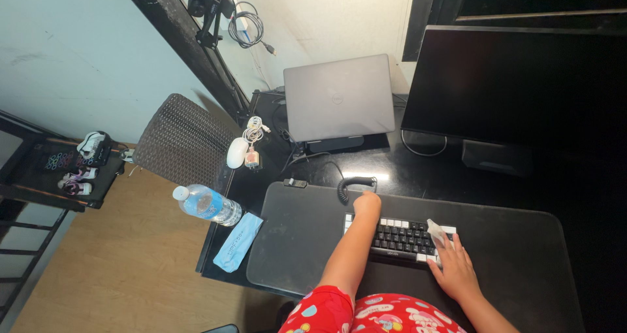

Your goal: The person cleans a keyboard with a cloth, then coils and plugs a USB cable into a laptop. They adjust a power strip and connect the laptop to it, then place the keyboard on the desk.

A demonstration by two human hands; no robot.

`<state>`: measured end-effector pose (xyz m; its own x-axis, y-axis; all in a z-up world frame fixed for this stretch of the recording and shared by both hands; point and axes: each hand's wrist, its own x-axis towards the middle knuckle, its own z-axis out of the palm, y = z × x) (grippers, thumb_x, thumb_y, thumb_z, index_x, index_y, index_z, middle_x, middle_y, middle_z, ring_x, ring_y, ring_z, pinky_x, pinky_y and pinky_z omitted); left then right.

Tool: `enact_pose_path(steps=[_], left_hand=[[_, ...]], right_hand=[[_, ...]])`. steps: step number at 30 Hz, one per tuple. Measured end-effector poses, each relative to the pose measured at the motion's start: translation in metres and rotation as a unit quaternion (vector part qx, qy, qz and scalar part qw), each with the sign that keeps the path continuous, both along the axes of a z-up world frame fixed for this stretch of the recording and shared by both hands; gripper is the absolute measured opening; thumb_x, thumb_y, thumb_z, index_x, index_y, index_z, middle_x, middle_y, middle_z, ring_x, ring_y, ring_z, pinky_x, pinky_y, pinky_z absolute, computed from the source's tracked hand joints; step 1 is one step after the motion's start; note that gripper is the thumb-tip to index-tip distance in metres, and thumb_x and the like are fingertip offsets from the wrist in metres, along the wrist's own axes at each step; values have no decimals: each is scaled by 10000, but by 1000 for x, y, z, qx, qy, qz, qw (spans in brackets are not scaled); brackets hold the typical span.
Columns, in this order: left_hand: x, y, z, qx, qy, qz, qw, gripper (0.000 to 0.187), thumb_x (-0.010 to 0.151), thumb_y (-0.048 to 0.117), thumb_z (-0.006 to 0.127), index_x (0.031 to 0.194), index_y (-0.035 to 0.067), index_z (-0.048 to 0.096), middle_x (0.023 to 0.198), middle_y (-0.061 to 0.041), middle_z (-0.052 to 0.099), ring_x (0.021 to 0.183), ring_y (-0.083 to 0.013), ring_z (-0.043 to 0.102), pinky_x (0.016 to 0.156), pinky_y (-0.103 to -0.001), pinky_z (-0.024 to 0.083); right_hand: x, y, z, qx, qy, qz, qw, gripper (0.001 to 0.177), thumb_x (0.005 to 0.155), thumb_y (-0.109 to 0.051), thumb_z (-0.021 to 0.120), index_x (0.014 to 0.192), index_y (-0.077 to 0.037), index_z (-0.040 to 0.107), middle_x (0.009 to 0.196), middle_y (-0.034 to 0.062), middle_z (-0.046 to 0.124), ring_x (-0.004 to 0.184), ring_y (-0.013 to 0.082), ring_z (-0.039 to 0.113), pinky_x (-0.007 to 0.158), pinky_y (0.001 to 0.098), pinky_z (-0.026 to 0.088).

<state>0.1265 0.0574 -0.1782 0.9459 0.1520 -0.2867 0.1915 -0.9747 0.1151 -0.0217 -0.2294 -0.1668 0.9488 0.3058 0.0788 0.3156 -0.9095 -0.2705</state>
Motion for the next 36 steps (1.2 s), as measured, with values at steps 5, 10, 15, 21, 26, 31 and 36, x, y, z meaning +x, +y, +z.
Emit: enact_pose_path(steps=[5,10,15,21,26,31,36], left_hand=[[5,-2,5,-107,-70,68,990,244,984,158,564,1159,1,631,1071,-233,736,955,-375,734,779,-475,581],[-36,9,37,-504,-153,147,837,229,1035,251,579,1069,27,610,852,-155,707,730,-292,667,630,-405,516],[-188,30,85,-752,-21,141,644,303,1081,246,497,1267,37,613,743,-40,670,663,-125,632,652,-258,511],[-305,18,109,-777,-82,137,608,252,1080,172,538,1262,5,595,843,-62,694,784,-127,668,781,-276,553],[-297,-30,126,-769,-50,100,629,253,1077,148,560,1297,29,599,914,-46,685,846,-110,667,846,-285,562],[-273,-77,167,-678,-11,-50,733,241,1062,145,576,1263,28,641,1010,-44,700,938,-113,690,880,-297,563],[-254,-81,183,-550,65,-200,808,289,1037,201,622,1279,57,687,945,-65,721,855,-119,689,817,-303,555]], right_hand=[[1,-4,0,15,6,16,1000,697,885,-483,571,1482,-144,448,1613,88,325,1525,336,210,1178,494,272],[5,-14,4,108,27,19,994,636,915,-422,586,1472,-133,487,1600,160,364,1516,368,266,1167,494,293],[11,-48,15,268,-8,-50,962,590,924,-314,616,1469,-92,566,1489,229,525,1466,383,447,1211,466,372],[28,-64,21,119,-199,-21,973,308,765,-232,706,1049,-132,774,1476,278,564,1343,432,526,1129,493,375],[29,-1,24,436,212,87,870,395,1001,-397,566,1061,-75,787,1064,111,793,1001,225,735,946,400,544],[-5,23,71,565,720,137,379,980,759,-783,458,1342,-21,656,1105,132,779,863,244,703,630,339,541],[16,10,121,737,506,-142,425,410,978,-226,480,1323,-9,529,951,72,638,866,218,652,811,321,540]])
